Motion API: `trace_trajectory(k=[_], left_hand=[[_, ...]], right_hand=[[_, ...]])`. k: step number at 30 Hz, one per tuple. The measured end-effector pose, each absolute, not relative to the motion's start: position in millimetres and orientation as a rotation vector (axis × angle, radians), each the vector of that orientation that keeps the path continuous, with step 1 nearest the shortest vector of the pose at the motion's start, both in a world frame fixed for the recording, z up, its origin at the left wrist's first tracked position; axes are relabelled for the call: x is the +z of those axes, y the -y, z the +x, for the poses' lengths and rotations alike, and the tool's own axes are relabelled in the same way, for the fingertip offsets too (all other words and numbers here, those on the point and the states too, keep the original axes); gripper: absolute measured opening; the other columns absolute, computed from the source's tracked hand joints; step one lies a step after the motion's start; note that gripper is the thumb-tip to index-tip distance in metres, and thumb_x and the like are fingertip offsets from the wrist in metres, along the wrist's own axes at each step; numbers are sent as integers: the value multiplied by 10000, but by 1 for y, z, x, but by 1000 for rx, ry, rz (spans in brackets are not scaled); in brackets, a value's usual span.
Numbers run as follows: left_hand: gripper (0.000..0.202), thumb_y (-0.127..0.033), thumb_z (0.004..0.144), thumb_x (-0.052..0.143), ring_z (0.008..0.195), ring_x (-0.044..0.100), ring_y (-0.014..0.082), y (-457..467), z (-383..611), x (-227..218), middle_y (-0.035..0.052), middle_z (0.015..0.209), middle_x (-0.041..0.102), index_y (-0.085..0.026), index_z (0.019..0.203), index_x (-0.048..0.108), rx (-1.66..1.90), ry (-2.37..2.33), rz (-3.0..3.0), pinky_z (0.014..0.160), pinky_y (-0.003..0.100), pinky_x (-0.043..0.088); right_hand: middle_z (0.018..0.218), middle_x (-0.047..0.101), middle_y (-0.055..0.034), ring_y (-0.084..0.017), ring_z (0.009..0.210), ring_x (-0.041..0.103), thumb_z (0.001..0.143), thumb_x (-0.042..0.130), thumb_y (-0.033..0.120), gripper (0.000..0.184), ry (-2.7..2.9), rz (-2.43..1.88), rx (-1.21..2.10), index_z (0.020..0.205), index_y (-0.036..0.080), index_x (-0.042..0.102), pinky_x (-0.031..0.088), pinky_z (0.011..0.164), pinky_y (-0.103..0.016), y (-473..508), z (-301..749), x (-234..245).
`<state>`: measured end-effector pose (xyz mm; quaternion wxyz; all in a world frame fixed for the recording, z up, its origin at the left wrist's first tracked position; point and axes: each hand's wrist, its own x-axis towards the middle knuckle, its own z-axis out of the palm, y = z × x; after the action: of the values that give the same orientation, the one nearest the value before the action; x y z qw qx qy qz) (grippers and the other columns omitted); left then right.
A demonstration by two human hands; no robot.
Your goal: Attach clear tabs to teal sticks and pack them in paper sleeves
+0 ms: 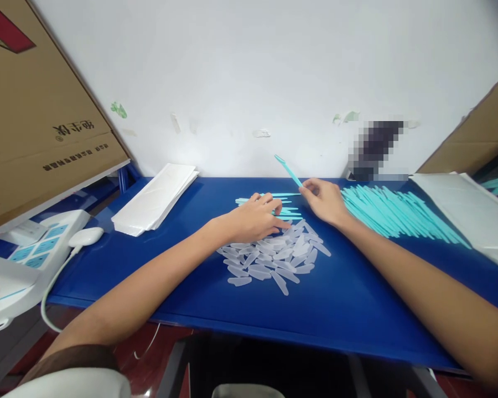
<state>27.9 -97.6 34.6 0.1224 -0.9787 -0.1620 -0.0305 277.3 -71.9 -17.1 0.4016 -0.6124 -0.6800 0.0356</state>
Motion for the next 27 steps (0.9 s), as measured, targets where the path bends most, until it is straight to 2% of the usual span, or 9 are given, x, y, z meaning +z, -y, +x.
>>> trace_trajectory(k=[3,7,9,13,17,23,27], left_hand=[[324,-368,1036,475,948,523,251,95,18,35,105,1026,683,-284,1178,754,-99,489,-2898,818,378,333],[281,-386,1005,531,896,567,232,89,0,34,69,929,742,-274,1009,788,-198,590,-3030,808,370,328],[266,-346,986,543,885,596,228,87,-6,33,56,898,757,-275,925,792,-261,652,-3088,800,368,336],[235,-293,925,591,841,630,232,89,-8,32,44,777,751,-259,792,782,-366,739,-3130,783,375,369],[169,-293,898,660,878,647,259,91,-3,28,67,782,754,-215,799,772,-337,826,-3027,769,374,391],[206,-131,872,553,821,663,237,92,3,23,76,812,748,-184,903,750,-258,797,-2948,715,353,427],[241,-101,832,531,806,646,235,92,2,22,87,806,728,-175,884,755,-264,777,-2941,705,349,439]], right_hand=[[567,621,-1,-181,525,542,853,582,377,197,1710,-1554,107,816,211,681,416,630,-327,75,275,-14],[526,571,13,-170,503,506,857,578,373,196,1703,-1541,116,813,211,679,402,606,-320,79,273,-10],[576,607,0,-176,534,527,868,572,382,208,1735,-1508,114,831,212,686,410,612,-321,80,272,-10],[833,721,-60,-207,684,610,893,556,378,214,1837,-1417,35,861,212,687,450,701,-344,80,273,-13],[941,747,-81,-241,780,653,931,522,370,233,1937,-1405,-13,924,208,688,457,773,-368,78,276,-17],[852,757,-62,-253,770,697,958,496,366,247,1965,-1402,62,1006,215,685,475,765,-367,79,277,-16],[935,767,-88,-269,850,712,957,493,346,257,1989,-1380,25,1034,203,692,491,796,-373,78,277,-16]])
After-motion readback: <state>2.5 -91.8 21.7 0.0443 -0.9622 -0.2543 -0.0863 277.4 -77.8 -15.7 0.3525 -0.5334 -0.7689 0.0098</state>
